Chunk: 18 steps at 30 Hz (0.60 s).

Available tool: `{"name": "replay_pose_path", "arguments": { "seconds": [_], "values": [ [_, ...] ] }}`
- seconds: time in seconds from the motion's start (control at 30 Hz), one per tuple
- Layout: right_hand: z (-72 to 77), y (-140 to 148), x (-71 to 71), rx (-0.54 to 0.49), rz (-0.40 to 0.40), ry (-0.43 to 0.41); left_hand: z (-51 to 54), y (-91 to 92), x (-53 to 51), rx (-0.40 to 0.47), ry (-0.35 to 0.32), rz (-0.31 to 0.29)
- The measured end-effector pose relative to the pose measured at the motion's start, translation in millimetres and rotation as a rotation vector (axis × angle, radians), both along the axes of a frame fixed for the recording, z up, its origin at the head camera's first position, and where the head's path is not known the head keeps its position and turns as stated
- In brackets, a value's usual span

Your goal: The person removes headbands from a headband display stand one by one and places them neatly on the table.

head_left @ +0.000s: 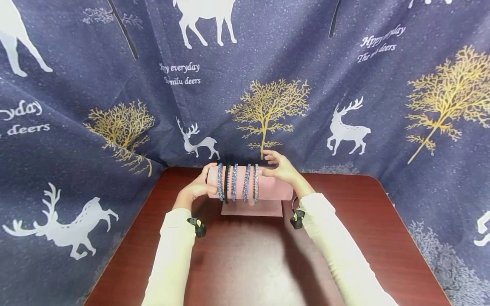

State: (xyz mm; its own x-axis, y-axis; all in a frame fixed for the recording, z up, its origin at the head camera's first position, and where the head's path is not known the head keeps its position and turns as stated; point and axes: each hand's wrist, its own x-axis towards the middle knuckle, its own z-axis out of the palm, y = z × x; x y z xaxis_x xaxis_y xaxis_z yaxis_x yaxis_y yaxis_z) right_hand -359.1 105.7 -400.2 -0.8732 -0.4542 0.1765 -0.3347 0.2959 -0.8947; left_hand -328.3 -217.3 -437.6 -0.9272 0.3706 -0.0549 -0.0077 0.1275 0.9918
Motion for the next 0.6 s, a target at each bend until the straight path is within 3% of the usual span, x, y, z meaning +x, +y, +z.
{"name": "replay_pose_path", "arguments": {
  "seconds": [0.13, 0.33, 0.5, 0.6],
  "values": [
    [-3.5, -4, -0.7, 0.078, -0.001, 0.029, -2.3, -0.5, -2.5, 0.014, 0.003, -0.005],
    [-8.4, -8, 1.8, 0.320, -0.036, 0.164, -14.9, -1.9, -11.5, 0.055, 0.037, -0.018],
    [-10.7, -10, 3.8, 0.480, -0.088, 0.270, -24.8, -4.4, -18.7, 0.020, 0.050, 0.001],
    [-12.3, -12, 3.4, 0.539, -0.087, 0.299, -22.0, -4.1, -17.5, -0.002, 0.065, 0.008]
  ]
}}
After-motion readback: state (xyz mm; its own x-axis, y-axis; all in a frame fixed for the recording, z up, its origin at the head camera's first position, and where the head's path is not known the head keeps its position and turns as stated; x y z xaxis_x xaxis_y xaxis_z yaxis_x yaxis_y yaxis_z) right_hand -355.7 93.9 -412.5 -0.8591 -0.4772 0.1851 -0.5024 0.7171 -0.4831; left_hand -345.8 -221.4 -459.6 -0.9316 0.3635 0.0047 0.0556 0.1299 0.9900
